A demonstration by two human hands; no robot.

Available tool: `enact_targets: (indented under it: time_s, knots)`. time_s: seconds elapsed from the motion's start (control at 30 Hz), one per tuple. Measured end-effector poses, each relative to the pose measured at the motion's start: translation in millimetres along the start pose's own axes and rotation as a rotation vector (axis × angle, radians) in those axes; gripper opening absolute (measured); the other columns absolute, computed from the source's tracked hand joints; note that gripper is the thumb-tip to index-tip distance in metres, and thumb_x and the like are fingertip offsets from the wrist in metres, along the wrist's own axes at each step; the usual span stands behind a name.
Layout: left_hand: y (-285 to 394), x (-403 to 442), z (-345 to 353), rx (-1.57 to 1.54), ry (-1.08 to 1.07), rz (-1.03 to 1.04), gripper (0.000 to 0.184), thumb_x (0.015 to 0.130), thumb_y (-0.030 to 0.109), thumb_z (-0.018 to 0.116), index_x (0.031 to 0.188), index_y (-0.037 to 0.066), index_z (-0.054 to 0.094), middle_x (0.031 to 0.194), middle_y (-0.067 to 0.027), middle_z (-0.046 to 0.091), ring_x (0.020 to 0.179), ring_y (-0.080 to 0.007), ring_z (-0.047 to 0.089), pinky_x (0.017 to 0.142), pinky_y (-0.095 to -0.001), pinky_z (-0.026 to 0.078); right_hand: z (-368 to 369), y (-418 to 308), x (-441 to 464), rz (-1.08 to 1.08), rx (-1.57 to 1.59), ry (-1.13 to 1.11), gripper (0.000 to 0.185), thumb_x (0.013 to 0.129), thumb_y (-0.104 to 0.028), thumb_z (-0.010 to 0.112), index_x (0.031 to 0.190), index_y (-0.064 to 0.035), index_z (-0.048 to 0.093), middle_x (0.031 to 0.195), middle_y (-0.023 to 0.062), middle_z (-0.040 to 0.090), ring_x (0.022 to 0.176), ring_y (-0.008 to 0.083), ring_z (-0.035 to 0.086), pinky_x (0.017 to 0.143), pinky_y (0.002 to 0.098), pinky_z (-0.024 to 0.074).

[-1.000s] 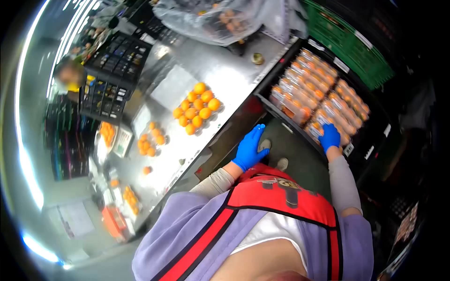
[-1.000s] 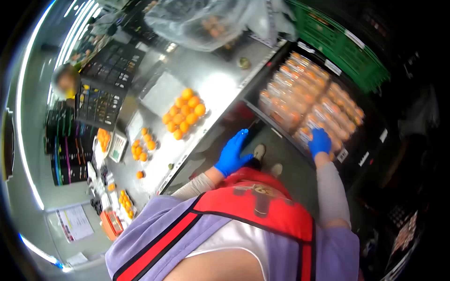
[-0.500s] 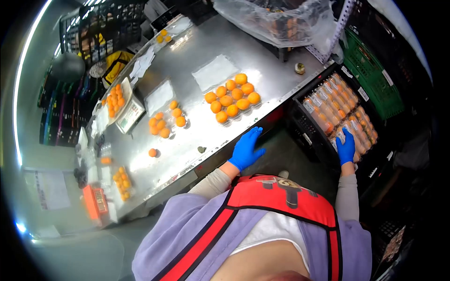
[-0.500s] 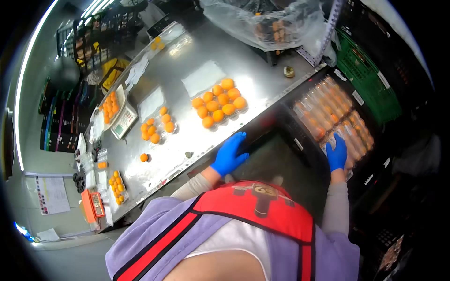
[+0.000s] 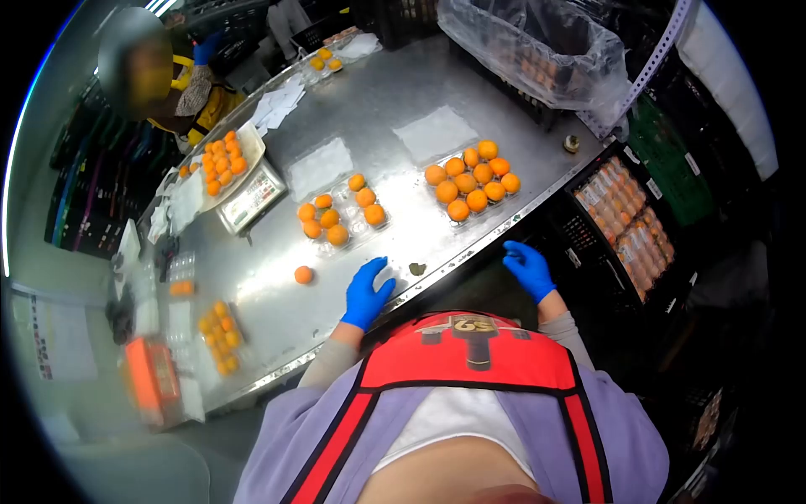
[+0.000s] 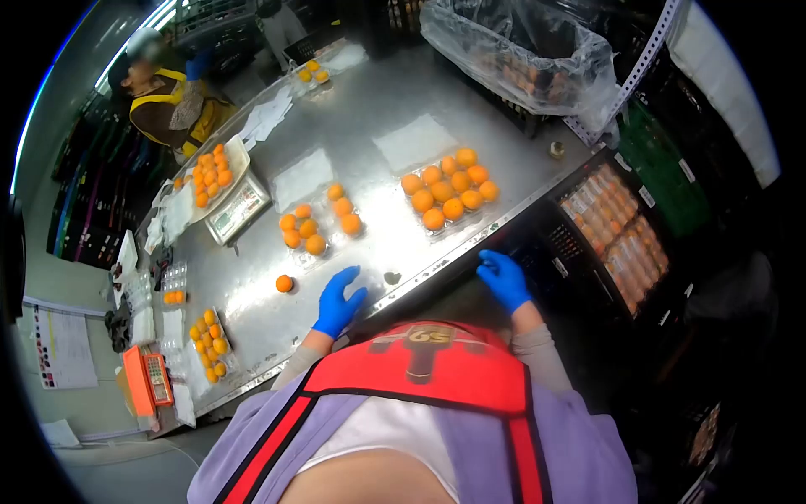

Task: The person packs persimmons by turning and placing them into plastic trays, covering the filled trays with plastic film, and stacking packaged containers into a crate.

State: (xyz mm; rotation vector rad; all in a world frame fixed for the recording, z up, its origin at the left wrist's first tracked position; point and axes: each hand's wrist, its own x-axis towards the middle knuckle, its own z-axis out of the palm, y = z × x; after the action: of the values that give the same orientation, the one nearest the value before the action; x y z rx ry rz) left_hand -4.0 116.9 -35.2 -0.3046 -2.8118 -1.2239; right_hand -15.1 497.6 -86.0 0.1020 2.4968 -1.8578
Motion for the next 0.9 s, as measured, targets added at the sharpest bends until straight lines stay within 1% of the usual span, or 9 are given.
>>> enact_targets:
  time_s: [0.1, 0.2, 0.3, 0.5, 0.6, 0.67, 0.77, 0.83, 0.9]
  knots:
    - [-18.8, -11.8, -11.0, -0.054, 0.038, -0.065, 0.045, 0.079, 0.025, 0.067, 0.12, 0.01, 0.056, 0.117, -0.0123, 0.058, 0.106, -0.0277, 0.057, 0.091, -0.0358, 0.045, 18.5, -24.9, -2.7, -0.014, 0.036, -0.086, 0.038, 0.08, -0.012, 0.068, 0.116, -0.004, 0.058, 0.099, 0.0057, 0.062, 0.087, 0.0121, 0.057, 0.08, 0.0259, 0.0477]
    - [-20.8, -21.0, -27.3, -0.058, 0.041, -0.115, 0.041, 0.079, 0.019, 0.068, 0.117, 0.007, 0.059, 0.113, -0.0108, 0.06, 0.098, -0.0226, 0.06, 0.086, -0.0327, 0.047, 23.3, -60.9, 4.4, 0.003, 0.082, -0.082, 0.037, 0.081, -0.009, 0.066, 0.117, -0.0026, 0.058, 0.098, 0.0035, 0.061, 0.088, 0.0095, 0.056, 0.079, 0.0243, 0.0467]
    - [-28.7, -30.4, -36.8, -0.109, 0.078, -0.155, 0.04, 0.079, 0.016, 0.068, 0.116, 0.007, 0.059, 0.111, -0.0104, 0.061, 0.097, -0.0213, 0.06, 0.086, -0.0321, 0.048, 20.5, -121.3, 20.6, -0.131, 0.233, -0.02, 0.034, 0.084, -0.003, 0.061, 0.117, 0.0009, 0.056, 0.107, 0.0055, 0.061, 0.095, 0.011, 0.057, 0.086, 0.0243, 0.0445]
    - [-51.2, -44.0, -54.6, -0.158, 0.25, -0.178, 0.04, 0.078, 0.018, 0.07, 0.115, 0.008, 0.06, 0.109, -0.01, 0.062, 0.093, -0.0217, 0.062, 0.082, -0.0328, 0.049, -24.1, -309.1, 12.5, -0.686, 0.205, 0.188, 0.038, 0.086, -0.002, 0.053, 0.123, 0.0009, 0.051, 0.123, 0.0142, 0.055, 0.112, 0.0208, 0.054, 0.096, 0.0322, 0.0419]
    - [-51.8, -53.1, -62.3, -0.184, 0.309, -0.19, 0.04, 0.078, 0.018, 0.07, 0.115, 0.007, 0.06, 0.109, -0.0102, 0.062, 0.093, -0.0219, 0.062, 0.082, -0.0324, 0.049, -29.5, -374.0, -3.4, -1.19, 0.09, 0.029, 0.046, 0.084, -0.002, 0.052, 0.13, 0.0037, 0.043, 0.126, 0.0174, 0.052, 0.117, 0.0257, 0.051, 0.097, 0.0362, 0.0413]
    - [-51.7, -58.0, -67.6, -0.17, 0.325, -0.209, 0.039, 0.078, 0.018, 0.07, 0.115, 0.007, 0.06, 0.109, -0.0104, 0.062, 0.094, -0.0219, 0.062, 0.082, -0.0322, 0.049, -44.1, -422.1, -15.5, -1.39, -0.199, -0.098, 0.052, 0.087, -0.016, 0.054, 0.13, 0.0089, 0.039, 0.13, 0.0227, 0.046, 0.116, 0.0302, 0.051, 0.099, 0.0397, 0.0398]
    - [-61.2, -71.6, -66.7, -0.259, 0.363, -0.262, 0.039, 0.078, 0.018, 0.07, 0.115, 0.007, 0.061, 0.11, -0.0107, 0.062, 0.094, -0.022, 0.062, 0.083, -0.0324, 0.049, -44.2, -453.0, -15.2, -1.389, -0.513, -0.182, 0.052, 0.087, -0.016, 0.054, 0.13, 0.0083, 0.039, 0.13, 0.0223, 0.046, 0.115, 0.0298, 0.051, 0.099, 0.0395, 0.0399]
    - [-66.8, -71.6, -65.7, -0.12, 0.374, -0.24, 0.039, 0.078, 0.017, 0.071, 0.114, 0.006, 0.061, 0.109, -0.0109, 0.063, 0.093, -0.0221, 0.062, 0.083, -0.0327, 0.049, -49.7, -459.2, -8.7, -1.35, -0.568, -0.2, 0.051, 0.087, -0.016, 0.054, 0.13, 0.008, 0.04, 0.129, 0.022, 0.047, 0.115, 0.0296, 0.051, 0.099, 0.0393, 0.04]
    - [-71.0, -72.3, -62.1, -0.183, 0.402, -0.229, 0.039, 0.077, 0.018, 0.07, 0.113, 0.005, 0.061, 0.105, -0.0113, 0.063, 0.093, -0.0223, 0.063, 0.083, -0.0329, 0.049, -52.1, -458.8, -0.6, -1.292, -0.577, -0.209, 0.051, 0.087, -0.016, 0.054, 0.129, 0.0076, 0.04, 0.129, 0.0218, 0.047, 0.115, 0.0293, 0.051, 0.099, 0.0392, 0.04]
